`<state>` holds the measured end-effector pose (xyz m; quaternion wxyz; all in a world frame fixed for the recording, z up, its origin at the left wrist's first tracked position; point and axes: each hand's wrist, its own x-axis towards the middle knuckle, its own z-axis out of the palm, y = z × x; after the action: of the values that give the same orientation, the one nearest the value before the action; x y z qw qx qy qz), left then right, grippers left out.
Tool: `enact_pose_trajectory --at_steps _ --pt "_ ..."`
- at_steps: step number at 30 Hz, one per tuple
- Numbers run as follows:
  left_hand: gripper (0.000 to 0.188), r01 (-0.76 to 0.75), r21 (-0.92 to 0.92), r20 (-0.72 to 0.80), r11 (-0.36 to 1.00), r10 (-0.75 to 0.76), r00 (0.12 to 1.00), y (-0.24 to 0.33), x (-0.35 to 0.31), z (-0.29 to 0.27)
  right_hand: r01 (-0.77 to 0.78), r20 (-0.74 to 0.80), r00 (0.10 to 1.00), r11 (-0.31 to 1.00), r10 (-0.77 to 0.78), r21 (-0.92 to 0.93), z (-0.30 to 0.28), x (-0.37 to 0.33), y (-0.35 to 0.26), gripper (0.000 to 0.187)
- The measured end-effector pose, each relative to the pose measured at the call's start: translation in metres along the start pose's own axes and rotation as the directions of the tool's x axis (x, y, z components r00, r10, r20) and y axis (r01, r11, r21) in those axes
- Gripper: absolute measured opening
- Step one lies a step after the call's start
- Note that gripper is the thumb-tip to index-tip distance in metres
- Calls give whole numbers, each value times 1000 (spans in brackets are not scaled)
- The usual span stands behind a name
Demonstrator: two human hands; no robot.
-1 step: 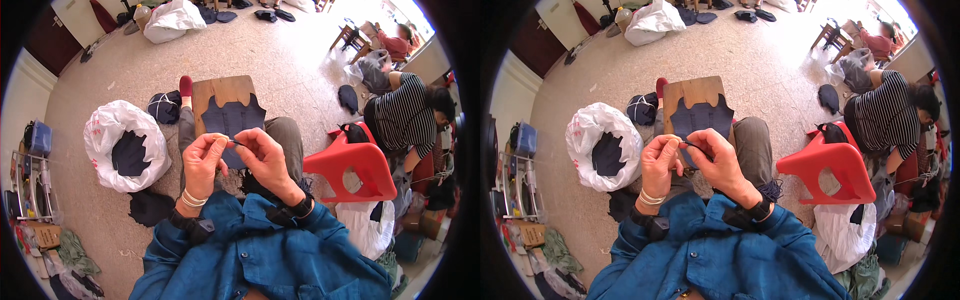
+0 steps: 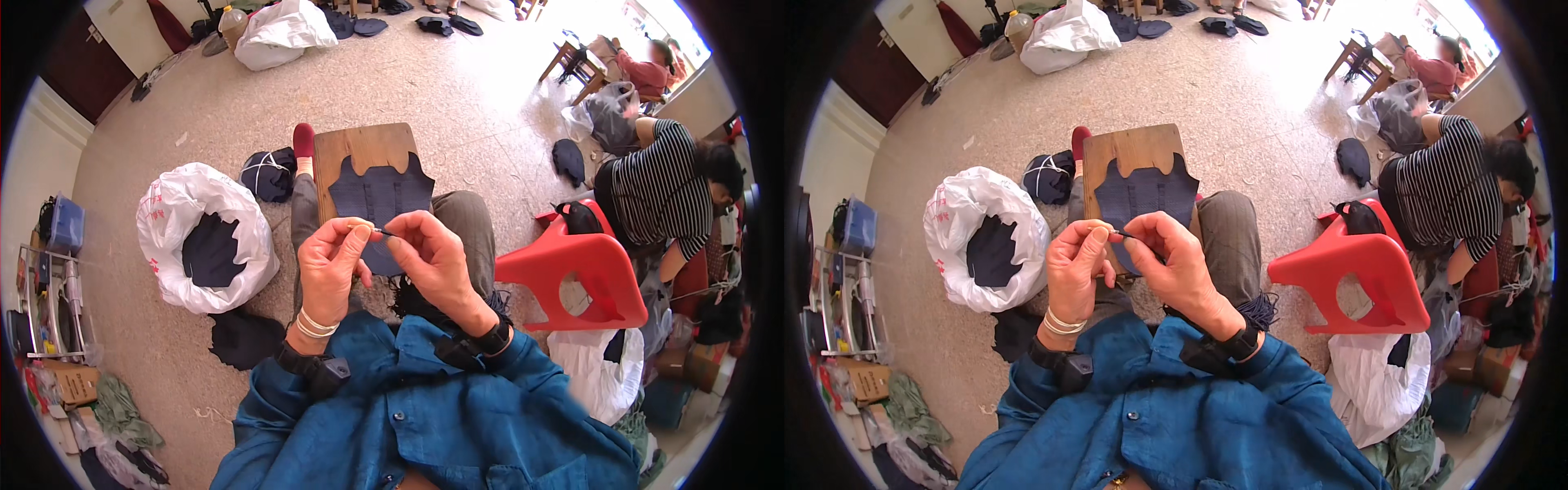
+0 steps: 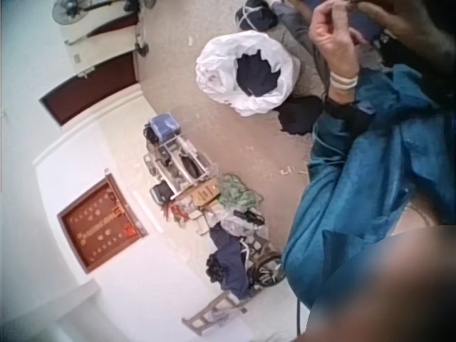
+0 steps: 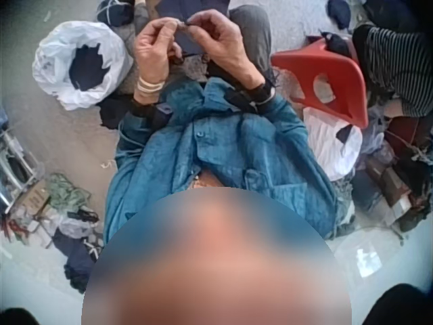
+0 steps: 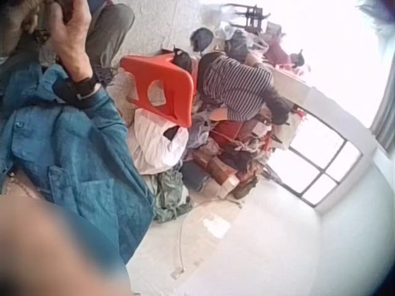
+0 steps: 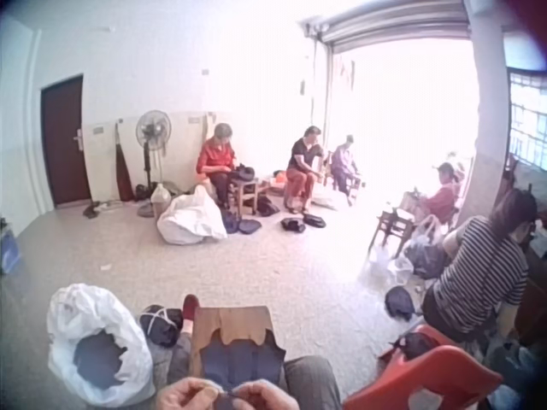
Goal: Threading a black lace through the holes of a dark blue shoe upper component.
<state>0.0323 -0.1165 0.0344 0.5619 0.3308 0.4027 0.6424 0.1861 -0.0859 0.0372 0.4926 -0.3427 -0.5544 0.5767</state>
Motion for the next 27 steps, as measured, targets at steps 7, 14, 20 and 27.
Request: enact_pose_trajectory --at_steps 7,14,20,27 --pt "15 -39 90 0 995 40 999 -3 -2 -2 32 57 998 989 -24 -148 -4 -1 3 7" --pt "15 -25 138 2 990 25 1000 -2 -2 0 -30 49 998 995 35 -92 -14 -5 10 7" --pt "14 -23 164 12 986 22 1000 -3 -2 -2 -11 51 999 994 17 -111 -10 -2 5 8" --pt "14 -65 199 32 978 60 998 -5 -3 -3 -13 64 998 983 25 -184 -9 -7 8 9"
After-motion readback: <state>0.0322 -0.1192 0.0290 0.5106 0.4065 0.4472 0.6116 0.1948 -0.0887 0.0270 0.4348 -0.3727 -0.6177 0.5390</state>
